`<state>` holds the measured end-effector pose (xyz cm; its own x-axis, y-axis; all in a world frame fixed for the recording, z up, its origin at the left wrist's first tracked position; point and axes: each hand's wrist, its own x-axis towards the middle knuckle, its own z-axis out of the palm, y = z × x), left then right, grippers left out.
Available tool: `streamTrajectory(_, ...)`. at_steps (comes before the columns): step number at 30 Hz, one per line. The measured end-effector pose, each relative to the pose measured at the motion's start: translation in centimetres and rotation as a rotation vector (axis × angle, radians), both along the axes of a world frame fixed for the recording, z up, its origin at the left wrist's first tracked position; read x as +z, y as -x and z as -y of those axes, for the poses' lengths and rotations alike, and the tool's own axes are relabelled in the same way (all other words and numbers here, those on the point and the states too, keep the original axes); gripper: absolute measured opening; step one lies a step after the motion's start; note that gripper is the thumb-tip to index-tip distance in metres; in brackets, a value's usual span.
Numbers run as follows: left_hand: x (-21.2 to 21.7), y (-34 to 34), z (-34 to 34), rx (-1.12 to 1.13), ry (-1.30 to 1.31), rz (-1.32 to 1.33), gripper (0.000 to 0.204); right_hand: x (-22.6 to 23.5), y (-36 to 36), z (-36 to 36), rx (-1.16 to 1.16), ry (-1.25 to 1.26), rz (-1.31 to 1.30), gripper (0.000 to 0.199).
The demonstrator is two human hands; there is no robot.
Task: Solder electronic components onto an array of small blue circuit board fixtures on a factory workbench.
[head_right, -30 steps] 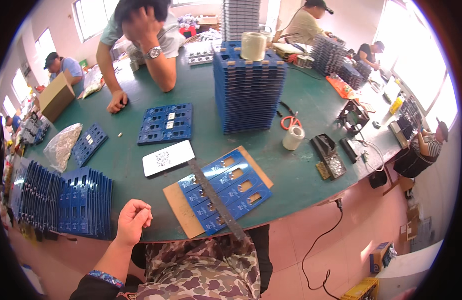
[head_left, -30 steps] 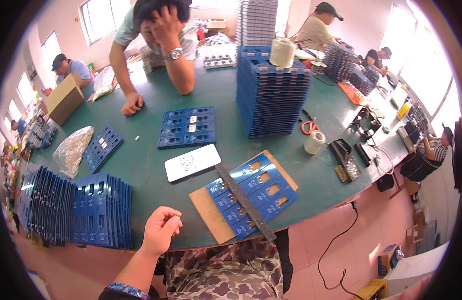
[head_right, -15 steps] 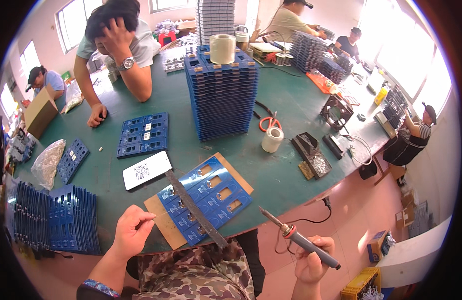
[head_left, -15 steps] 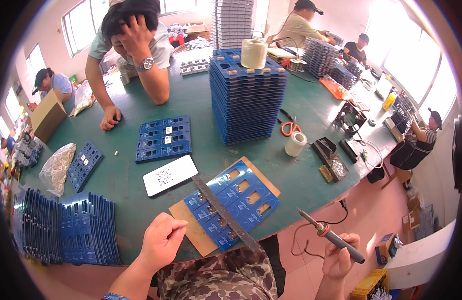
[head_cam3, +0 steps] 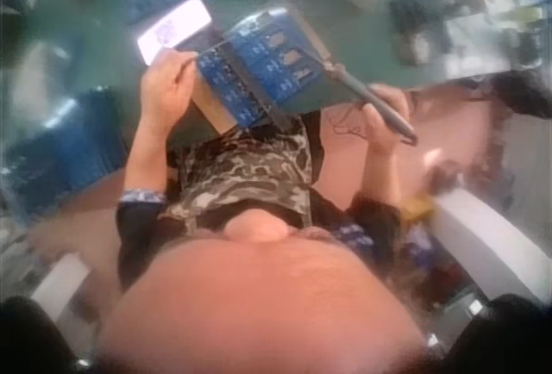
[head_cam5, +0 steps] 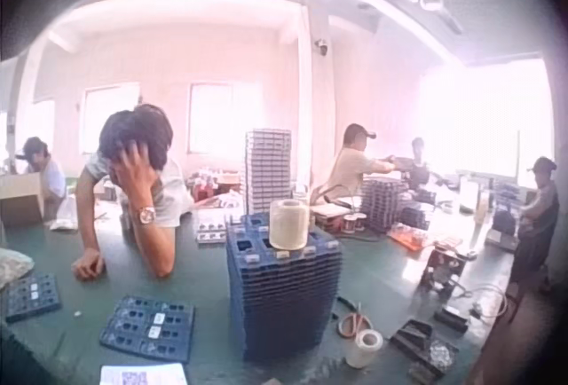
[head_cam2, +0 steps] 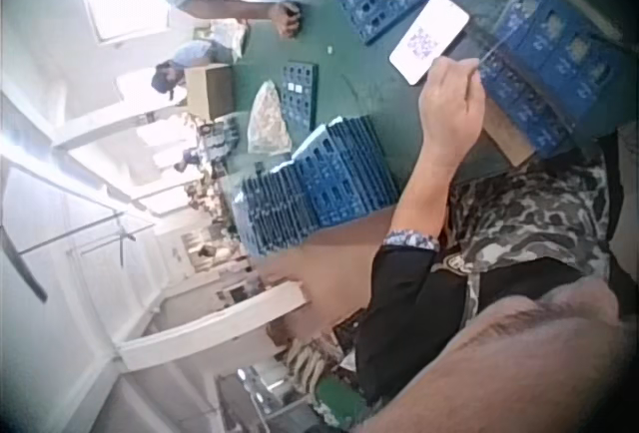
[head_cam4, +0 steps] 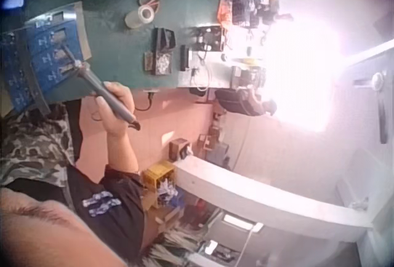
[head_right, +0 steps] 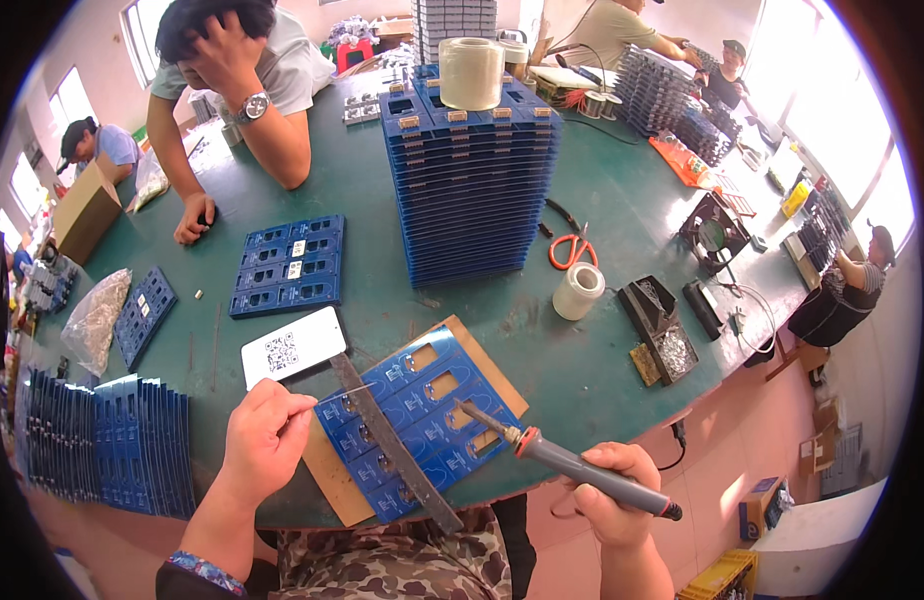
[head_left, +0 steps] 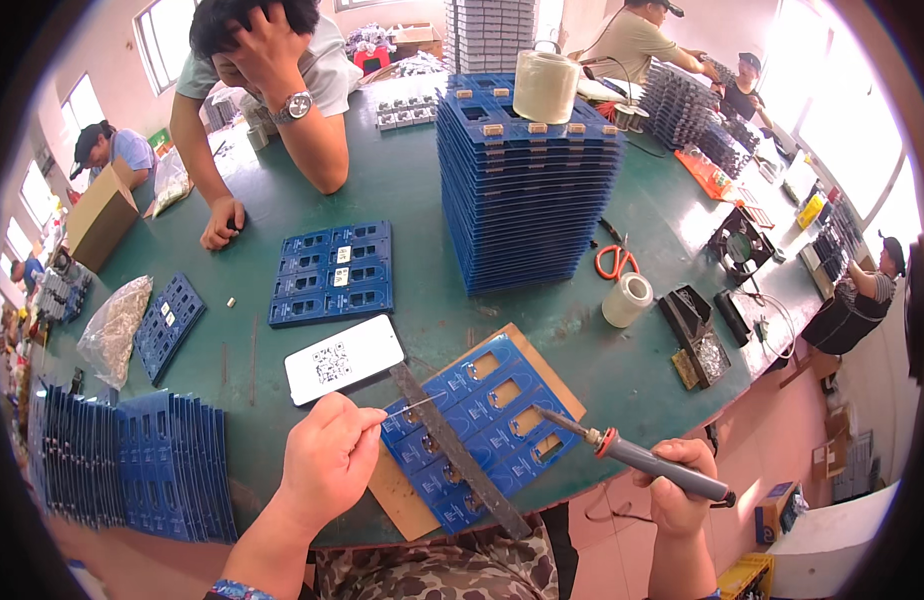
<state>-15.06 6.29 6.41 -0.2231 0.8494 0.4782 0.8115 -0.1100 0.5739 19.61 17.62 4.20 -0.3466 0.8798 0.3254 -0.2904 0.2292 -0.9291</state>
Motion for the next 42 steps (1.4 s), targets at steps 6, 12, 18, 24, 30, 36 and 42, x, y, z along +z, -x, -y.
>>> streamTrajectory(6, -0.1, 0.8, 1.2, 0.025, 0.056, 0.026, 0.016, -0.8, 0.5, -0.9, -0.08, -0.087, 0.073, 0.036)
streamTrajectory(12, -0.4, 1.0, 4.1, 0.02, 0.086, 0.065, 0.017, -1.1, -0.1, -0.6, 0.019, -0.137, 0.094, 0.04)
streamTrajectory(18, -0.5, 1.3, 6.4, 0.04, 0.089, 0.076, 0.016, -1.1, 0.2, 0.4, 0.081, -0.163, 0.1, 0.036)
streamTrajectory(24, -1.3, 2.0, 7.4, 0.053, 0.109, 0.142, 0.014, -1.2, 1.7, 0.7, 0.119, -0.176, -0.003, 0.035)
streamTrajectory(30, -2.2, 3.0, 7.6, 0.046, 0.1, 0.147, 0.014, -1.3, 4.5, 1.0, 0.205, -0.089, 0.017, 0.034)
streamTrajectory(36, -2.8, 3.9, 7.2, 0.094, 0.095, 0.137, 0.013, -1.5, 7.9, 0.6, 0.26, 0.013, 0.031, 0.033)
streamTrajectory(42, -3.0, 4.5, 7.2, 0.088, 0.111, 0.136, 0.013, -1.6, 9.1, 0.9, 0.184, 0.439, 0.01, 0.024)
